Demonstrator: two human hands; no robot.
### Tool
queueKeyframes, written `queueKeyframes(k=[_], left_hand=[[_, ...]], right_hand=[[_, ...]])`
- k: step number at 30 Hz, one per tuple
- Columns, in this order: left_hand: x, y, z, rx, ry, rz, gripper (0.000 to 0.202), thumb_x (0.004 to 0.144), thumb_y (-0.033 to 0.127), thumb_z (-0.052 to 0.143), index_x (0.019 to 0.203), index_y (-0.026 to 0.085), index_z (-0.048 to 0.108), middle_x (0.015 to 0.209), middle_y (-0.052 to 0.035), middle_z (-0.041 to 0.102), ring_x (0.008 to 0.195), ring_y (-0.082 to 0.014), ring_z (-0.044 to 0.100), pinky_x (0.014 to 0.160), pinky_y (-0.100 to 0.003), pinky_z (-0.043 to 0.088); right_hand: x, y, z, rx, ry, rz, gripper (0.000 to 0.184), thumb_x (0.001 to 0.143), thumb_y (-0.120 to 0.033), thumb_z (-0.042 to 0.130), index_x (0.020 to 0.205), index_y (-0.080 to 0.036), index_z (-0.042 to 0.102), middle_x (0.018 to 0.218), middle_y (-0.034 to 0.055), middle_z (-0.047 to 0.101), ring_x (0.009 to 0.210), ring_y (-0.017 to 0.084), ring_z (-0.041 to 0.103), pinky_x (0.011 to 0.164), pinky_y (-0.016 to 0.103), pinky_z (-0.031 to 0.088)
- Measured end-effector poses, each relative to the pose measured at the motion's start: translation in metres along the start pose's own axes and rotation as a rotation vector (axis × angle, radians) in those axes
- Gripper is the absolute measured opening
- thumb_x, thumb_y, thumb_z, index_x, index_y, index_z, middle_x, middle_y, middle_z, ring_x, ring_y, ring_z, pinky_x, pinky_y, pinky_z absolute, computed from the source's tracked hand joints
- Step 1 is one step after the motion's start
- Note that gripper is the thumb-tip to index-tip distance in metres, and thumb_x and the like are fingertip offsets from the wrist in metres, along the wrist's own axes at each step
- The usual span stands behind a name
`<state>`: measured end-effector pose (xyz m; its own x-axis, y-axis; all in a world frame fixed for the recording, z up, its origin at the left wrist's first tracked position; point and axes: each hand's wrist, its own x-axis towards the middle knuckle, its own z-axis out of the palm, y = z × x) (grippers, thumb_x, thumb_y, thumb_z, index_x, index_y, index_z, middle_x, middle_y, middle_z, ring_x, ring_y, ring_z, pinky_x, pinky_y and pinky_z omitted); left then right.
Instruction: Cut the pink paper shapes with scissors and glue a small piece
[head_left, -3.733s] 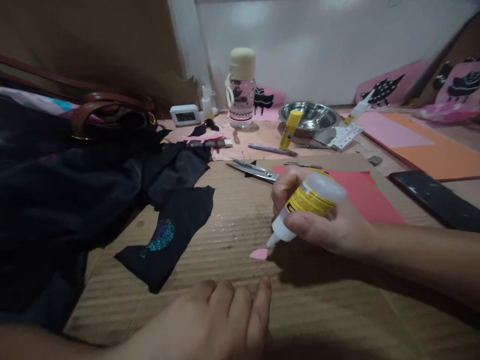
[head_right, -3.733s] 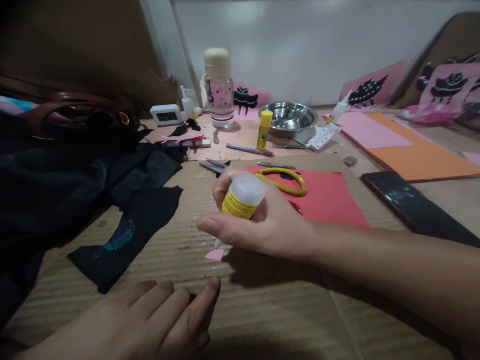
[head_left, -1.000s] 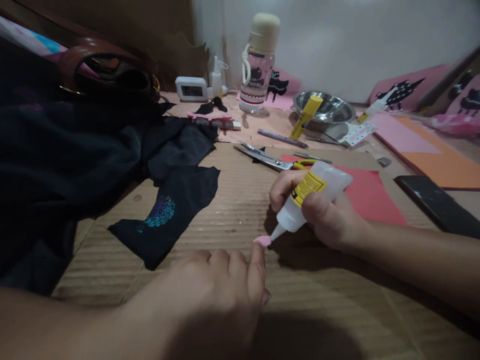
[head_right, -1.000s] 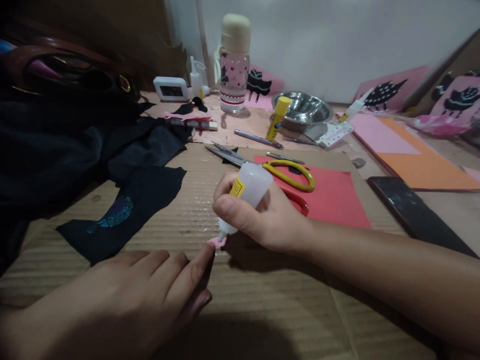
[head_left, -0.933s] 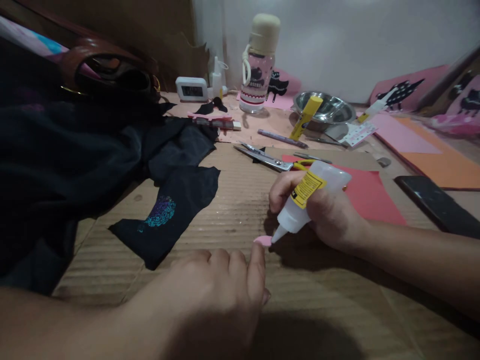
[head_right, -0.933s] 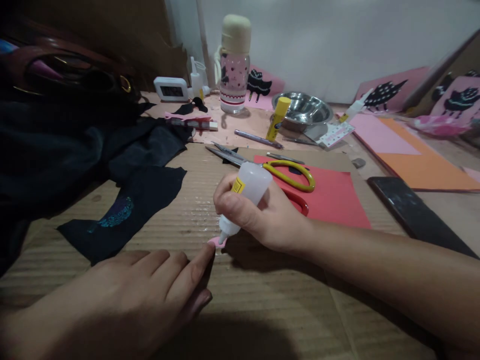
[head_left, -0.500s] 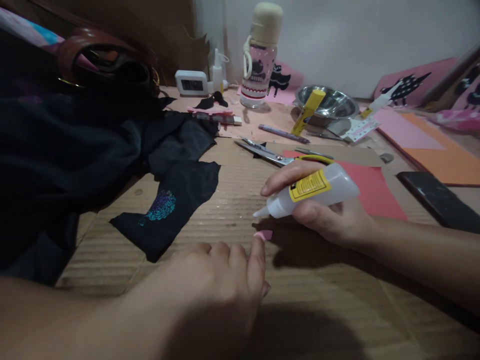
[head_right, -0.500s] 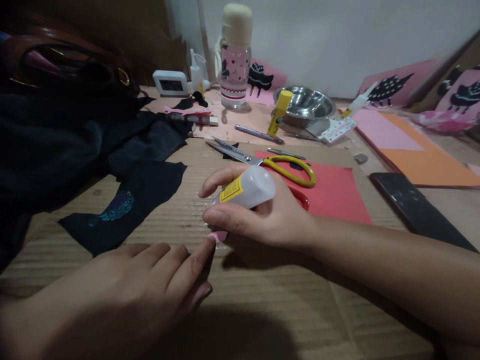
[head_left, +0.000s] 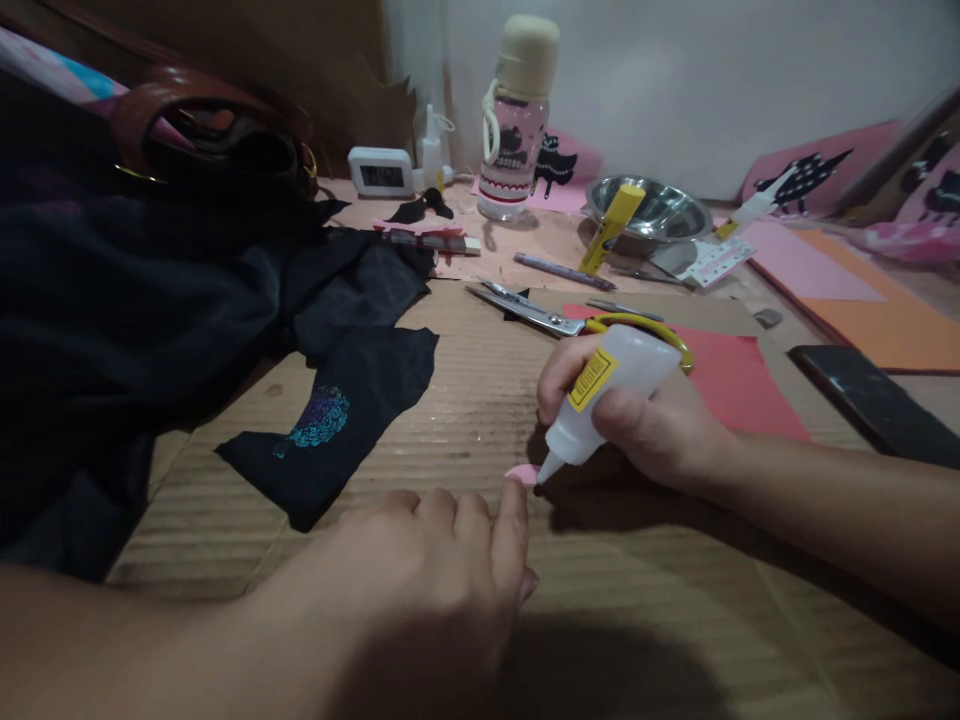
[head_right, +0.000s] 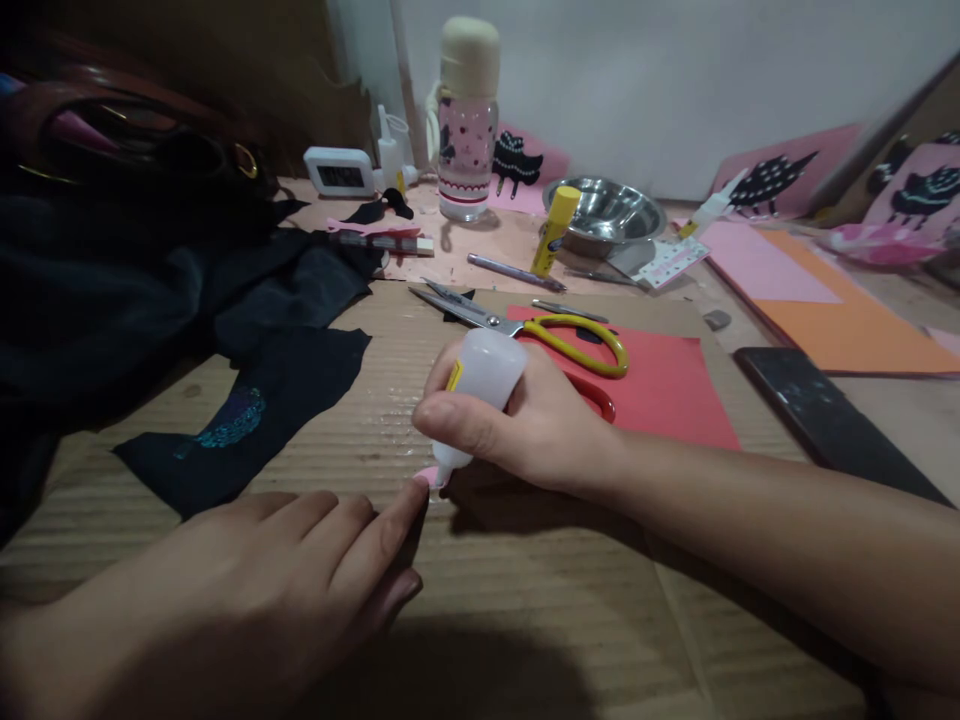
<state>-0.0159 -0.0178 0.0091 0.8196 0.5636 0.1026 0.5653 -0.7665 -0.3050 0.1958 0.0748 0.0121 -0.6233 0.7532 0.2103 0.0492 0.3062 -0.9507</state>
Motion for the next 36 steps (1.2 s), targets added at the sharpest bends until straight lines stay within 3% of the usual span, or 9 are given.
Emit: queueKeyframes(k=[4, 9, 15, 36], left_hand=[[0.001, -0.001, 0.001, -0.041, -0.02, 0.021, 0.037, 0.1, 0.019, 0.042, 0.124, 0.006, 0.068, 0.064, -0.0025, 0.069, 0.044, -0.0193, 0.063, 0.037, -0.03, 0.047], [0.001, -0.005, -0.006, -0.023, 0.014, 0.023, 0.038, 0.1, 0.019, 0.041, 0.122, 0.006, 0.069, 0.064, -0.0031, 0.069, 0.045, -0.0197, 0.064, 0.036, -0.03, 0.048], [0.0, 0.0, 0.004, 0.028, 0.076, 0.001, 0.038, 0.1, 0.02, 0.041, 0.124, 0.008, 0.069, 0.062, -0.0024, 0.068, 0.044, -0.0181, 0.064, 0.033, -0.026, 0.042], [0.0, 0.0, 0.004, -0.033, -0.004, -0.004, 0.039, 0.1, 0.021, 0.04, 0.125, 0.009, 0.067, 0.068, -0.0037, 0.071, 0.047, -0.0193, 0.065, 0.038, -0.028, 0.047]], right_hand=[[0.0, -0.001, 0.001, 0.005, 0.022, 0.013, 0.053, 0.087, -0.071, 0.062, 0.077, -0.019, 0.065, 0.069, -0.0004, 0.062, 0.059, 0.011, 0.055, 0.051, 0.023, 0.042], [-0.001, -0.003, 0.004, 0.016, 0.041, 0.066, 0.049, 0.09, -0.066, 0.062, 0.077, -0.019, 0.062, 0.067, -0.0007, 0.062, 0.055, 0.011, 0.055, 0.046, 0.023, 0.039], [-0.002, -0.001, 0.005, -0.034, 0.037, 0.041, 0.048, 0.093, -0.063, 0.06, 0.073, -0.019, 0.058, 0.065, -0.0018, 0.055, 0.056, 0.01, 0.052, 0.049, 0.022, 0.039], [0.0, -0.001, 0.007, -0.093, 0.007, 0.051, 0.051, 0.095, -0.064, 0.056, 0.072, -0.018, 0.054, 0.064, -0.0029, 0.049, 0.058, 0.011, 0.053, 0.051, 0.022, 0.041]])
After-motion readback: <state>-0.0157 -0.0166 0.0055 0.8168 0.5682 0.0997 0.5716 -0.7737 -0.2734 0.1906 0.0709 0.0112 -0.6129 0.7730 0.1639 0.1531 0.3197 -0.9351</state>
